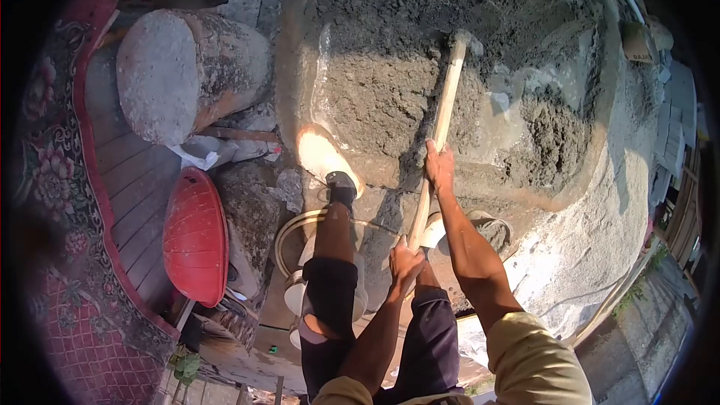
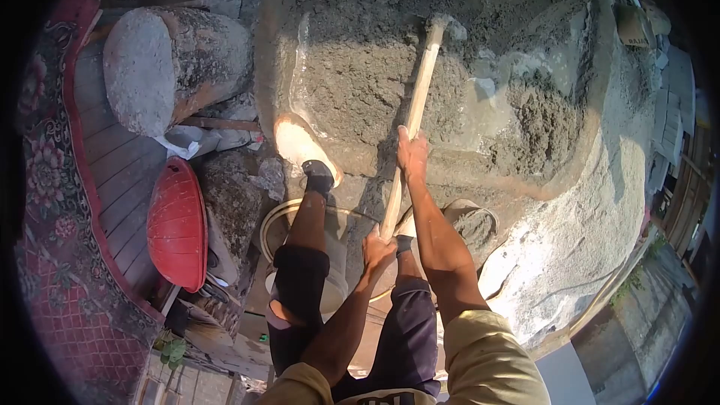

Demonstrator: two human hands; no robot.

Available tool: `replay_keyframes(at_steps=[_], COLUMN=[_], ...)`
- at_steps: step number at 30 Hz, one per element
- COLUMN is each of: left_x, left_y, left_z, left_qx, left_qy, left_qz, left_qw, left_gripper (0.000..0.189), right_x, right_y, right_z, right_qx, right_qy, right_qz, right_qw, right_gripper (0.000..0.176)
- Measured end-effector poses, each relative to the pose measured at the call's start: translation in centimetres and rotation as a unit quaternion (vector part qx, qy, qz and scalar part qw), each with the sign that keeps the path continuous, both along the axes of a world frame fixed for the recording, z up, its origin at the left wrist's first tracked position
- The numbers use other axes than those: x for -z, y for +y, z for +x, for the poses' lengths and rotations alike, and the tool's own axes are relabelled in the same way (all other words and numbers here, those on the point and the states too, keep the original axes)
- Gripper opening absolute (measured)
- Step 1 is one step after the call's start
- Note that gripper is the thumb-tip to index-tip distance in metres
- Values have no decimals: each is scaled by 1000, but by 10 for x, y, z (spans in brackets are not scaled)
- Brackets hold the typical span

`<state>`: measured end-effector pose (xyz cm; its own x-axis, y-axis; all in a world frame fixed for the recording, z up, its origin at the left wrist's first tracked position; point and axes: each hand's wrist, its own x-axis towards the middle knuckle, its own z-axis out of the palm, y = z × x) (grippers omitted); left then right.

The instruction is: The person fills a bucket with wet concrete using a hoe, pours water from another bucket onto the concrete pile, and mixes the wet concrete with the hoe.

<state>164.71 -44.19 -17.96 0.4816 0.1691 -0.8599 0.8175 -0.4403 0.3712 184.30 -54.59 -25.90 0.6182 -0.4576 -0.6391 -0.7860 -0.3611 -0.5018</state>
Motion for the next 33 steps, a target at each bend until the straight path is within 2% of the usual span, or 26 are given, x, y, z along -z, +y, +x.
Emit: replay_keyframes(at_steps=[1, 3, 4, 6, 9, 10, 11, 13, 15, 16, 17, 18, 19, 20, 21, 22, 23, 25, 26, 27, 28, 29, 30, 31, 32, 33], left_x=[-14, -47, -59, -82, -103, -103, -92, -57, -25, -17, -27, -30, -7, -8, -1, 5, -6, -11, 8, 30, 39, 53, 46, 38, 27, 5], left_y=[-6, -17, -24, -33, -37, -35, -36, -38, -36, -32, -21, -8, -10, -1, 12, 21, 35, 54, 52, 49, 49, 52, 53, 46, 34, 15], left_z=[-29, -61, -85, -129, -157, -155, -147, -102, -24, 25, 86, 138, 171, 211, 244, 271, 294, 313, 298, 273, 239, 207, 182, 162, 142, 126], left_qx=[1, -30, -29, -27, -23, -15, -21, -88, -99, -126, -97, -97, -110, -118, -108, -113, -115, -310, -315, -322, -340, -249, -102, -94, -142, -149], left_qy=[-13, 36, 25, 17, 36, 54, 50, -54, -225, -184, -160, -181, -205, -220, -229, -229, -184, -10, 2, 14, -1, -9, -51, -33, 14, 15], left_qz=[28, 2, 4, -3, -9, -4, -1, -34, -18, -46, -39, -55, -5, 19, 6, 14, 1, -118, -97, -76, -52, -17, 2, 1, -37, -24], left_qw=[1000, 999, 999, 999, 999, 998, 999, 994, 969, 974, 982, 977, 973, 968, 968, 967, 976, 943, 944, 944, 939, 968, 993, 995, 989, 988], left_gripper=[41, 37, 30, 23, 22, 21, 21, 22, 23, 26, 27, 30, 32, 35, 36, 38, 34, 41, 46, 51, 55, 48, 35, 38, 42, 46], right_x=[-5, -18, -51, -92, -108, -120, -131, -121, -138, -124, -139, -143, -139, -130, -128, -105, -90, -41, -15, 32, 145, 99, 65, 80, 76, 56], right_y=[3, -5, -4, -2, -6, -1, 3, 8, 27, 28, 43, 57, 68, 78, 92, 98, 106, 111, 112, 109, 82, 96, 98, 88, 78, 70], right_z=[-31, -88, -99, -130, -168, -156, -142, -88, 6, 48, 99, 144, 187, 227, 260, 289, 313, 326, 312, 291, 273, 240, 209, 182, 156, 137], right_qx=[14, -41, -10, -20, 18, 11, 3, -35, -58, -87, -78, -88, -132, -157, -158, -178, -171, -214, -242, -273, -348, -201, -187, -176, -187, -219], right_qy=[11, 21, 65, -21, -26, -36, -47, -104, -152, -186, -191, -224, -256, -271, -257, -259, -199, -113, -81, -49, -73, 10, -6, -7, -10, -11], right_qz=[-6, -43, 8, -7, 64, 63, 64, 53, 42, 22, 38, 36, -23, -63, -59, -104, -82, -45, -82, -117, -119, -19, -25, -19, -36, -66], right_qw=[1000, 998, 998, 1000, 997, 997, 997, 992, 986, 978, 978, 970, 957, 948, 952, 944, 961, 969, 963, 954, 927, 979, 982, 984, 982, 973], right_gripper=[62, 61, 56, 41, 25, 24, 23, 22, 25, 29, 35, 39, 41, 44, 48, 51, 54, 55, 56, 56, 56, 57, 57, 56, 55, 51])
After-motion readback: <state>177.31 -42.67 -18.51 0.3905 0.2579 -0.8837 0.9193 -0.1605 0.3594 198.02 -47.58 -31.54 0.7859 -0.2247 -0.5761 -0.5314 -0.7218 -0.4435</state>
